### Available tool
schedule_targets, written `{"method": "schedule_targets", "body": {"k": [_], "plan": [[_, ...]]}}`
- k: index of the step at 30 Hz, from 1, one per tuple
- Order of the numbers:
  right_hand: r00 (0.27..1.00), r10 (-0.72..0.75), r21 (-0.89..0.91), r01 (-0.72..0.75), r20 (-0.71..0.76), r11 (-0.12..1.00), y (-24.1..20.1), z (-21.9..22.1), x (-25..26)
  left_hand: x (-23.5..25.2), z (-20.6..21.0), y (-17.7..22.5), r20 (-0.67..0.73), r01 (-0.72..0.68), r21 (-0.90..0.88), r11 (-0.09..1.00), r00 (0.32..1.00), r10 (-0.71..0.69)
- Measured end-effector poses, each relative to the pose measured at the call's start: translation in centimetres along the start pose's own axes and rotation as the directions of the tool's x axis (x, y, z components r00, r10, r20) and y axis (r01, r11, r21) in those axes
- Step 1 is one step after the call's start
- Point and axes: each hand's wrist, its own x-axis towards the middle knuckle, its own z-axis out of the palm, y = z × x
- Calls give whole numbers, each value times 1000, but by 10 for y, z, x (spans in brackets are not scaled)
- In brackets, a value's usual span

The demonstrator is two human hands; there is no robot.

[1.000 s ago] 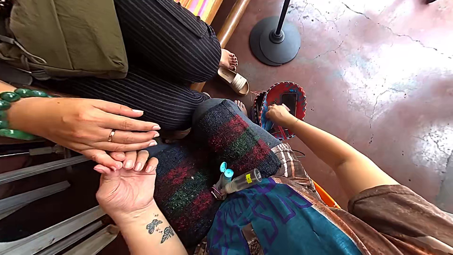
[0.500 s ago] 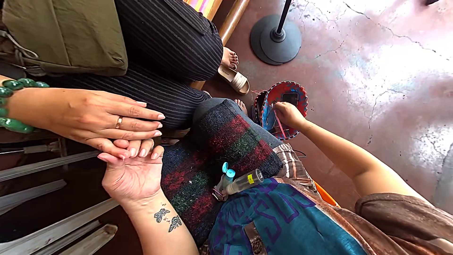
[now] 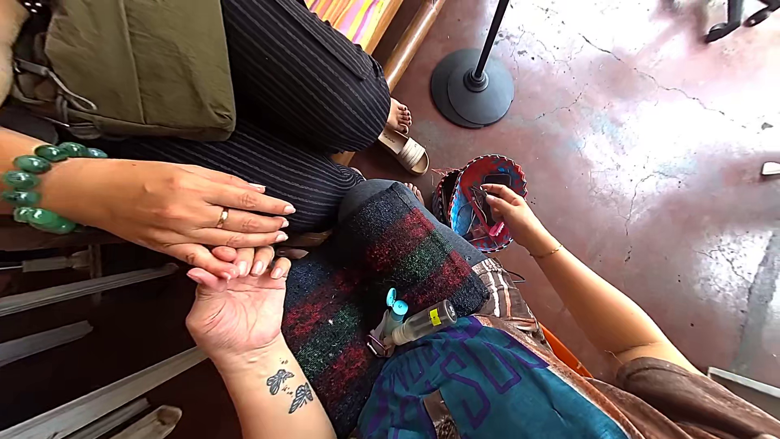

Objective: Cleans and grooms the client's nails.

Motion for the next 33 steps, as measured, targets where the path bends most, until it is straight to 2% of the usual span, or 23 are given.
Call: {"method": "schedule_targets", "body": {"k": [5, 15, 18, 21, 25, 28, 31, 33], "plan": [[989, -133, 246, 112, 70, 963, -26, 12, -3, -2, 7, -2, -21, -9, -19, 1000, 1000, 8], [924, -356, -90, 369, 138, 925, -87, 56, -27, -5, 16, -2, -41, -16, 7, 1000, 999, 16], [859, -435, -23, 457, 270, 889, -100, 73, -27, -4, 24, -4, -86, -9, 79, 997, 996, 16], [745, -552, 205, 514, 375, 833, -121, 118, -25, -4, 35, -5, -143, -11, 148, 989, 989, 32], [594, -658, 442, 489, 463, 752, -159, 201, -38, -4, 41, -7, -188, -46, 149, 988, 979, 74], [491, -683, 511, 453, 541, 731, -177, 259, -44, -5, 46, -6, -209, -47, 99, 994, 976, 67], [507, -704, 405, 582, 497, 705, -191, 291, -34, -5, 48, -6, -244, -24, 49, 999, 969, 36], [543, -708, 399, 587, 452, 705, -199, 296, -29, -5, 47, -7, -237, -7, 41, 999, 971, 17]]}}
